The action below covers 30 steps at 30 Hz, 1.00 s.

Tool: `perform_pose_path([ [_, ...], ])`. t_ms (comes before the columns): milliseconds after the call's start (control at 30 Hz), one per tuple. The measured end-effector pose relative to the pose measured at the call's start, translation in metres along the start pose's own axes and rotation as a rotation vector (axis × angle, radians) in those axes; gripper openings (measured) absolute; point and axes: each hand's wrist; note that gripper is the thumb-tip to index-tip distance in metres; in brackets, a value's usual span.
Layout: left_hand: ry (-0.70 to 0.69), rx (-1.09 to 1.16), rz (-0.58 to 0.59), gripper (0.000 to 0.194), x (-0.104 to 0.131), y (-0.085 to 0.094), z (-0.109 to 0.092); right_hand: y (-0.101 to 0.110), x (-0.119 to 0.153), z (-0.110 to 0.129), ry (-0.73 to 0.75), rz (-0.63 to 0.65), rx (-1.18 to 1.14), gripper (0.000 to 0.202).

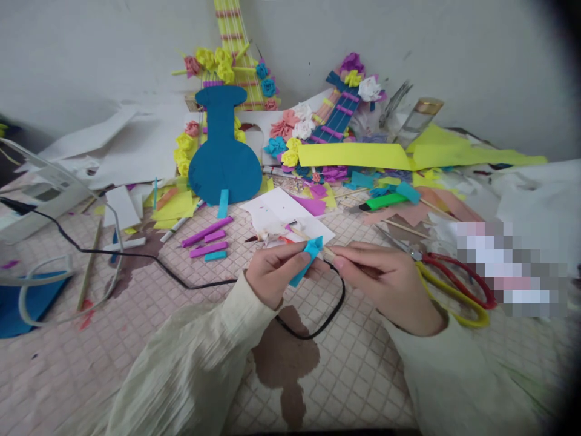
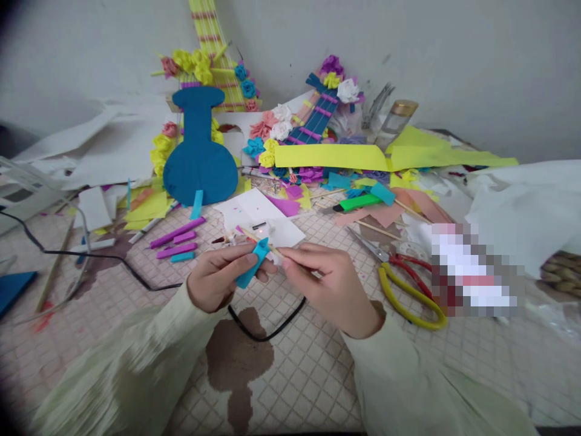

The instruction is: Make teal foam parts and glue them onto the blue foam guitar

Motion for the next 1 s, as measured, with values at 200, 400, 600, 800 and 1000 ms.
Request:
perform_pose_path([
  [200, -0.044, -0.051, 0.013, 0.020, -0.0031, 0.0016, 0.0027, -0.0006, -0.0006, -0.0002, -0.012, -0.033, 0.006, 0.018],
  [400, -0.041, -0.071, -0.011, 0.018, -0.0027, 0.0023, 0.0024, -0.0030, 0.0032, -0.0032, 0.141, -0.069, 0.162, 0.021],
  [600, -0.052, -0.114, 0.011, 0.020, -0.0035, 0.0040, 0.0029, -0.0047, 0.0041, -0.0025, 0.255, -0.091, 0.235, 0.023],
  [800, -0.058, -0.081, -0.011, 0.015, -0.0039, 0.0012, 0.0023, -0.0042, 0.0040, -0.0008, 0.221, -0.108, 0.212, 0.022],
  [1000, -0.059, -0.042, -0.027, 0.013, -0.0037, -0.0027, 0.0019, -0.0059, 0.0050, -0.0026, 0.236, -0.113, 0.214, 0.024],
])
Point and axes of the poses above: each hand's wrist, its own x-axis away from the middle knuckle, its own y-axis out of the back of the hand, z = x × y, and after that the axes turned 12 degrees about y, right-handed
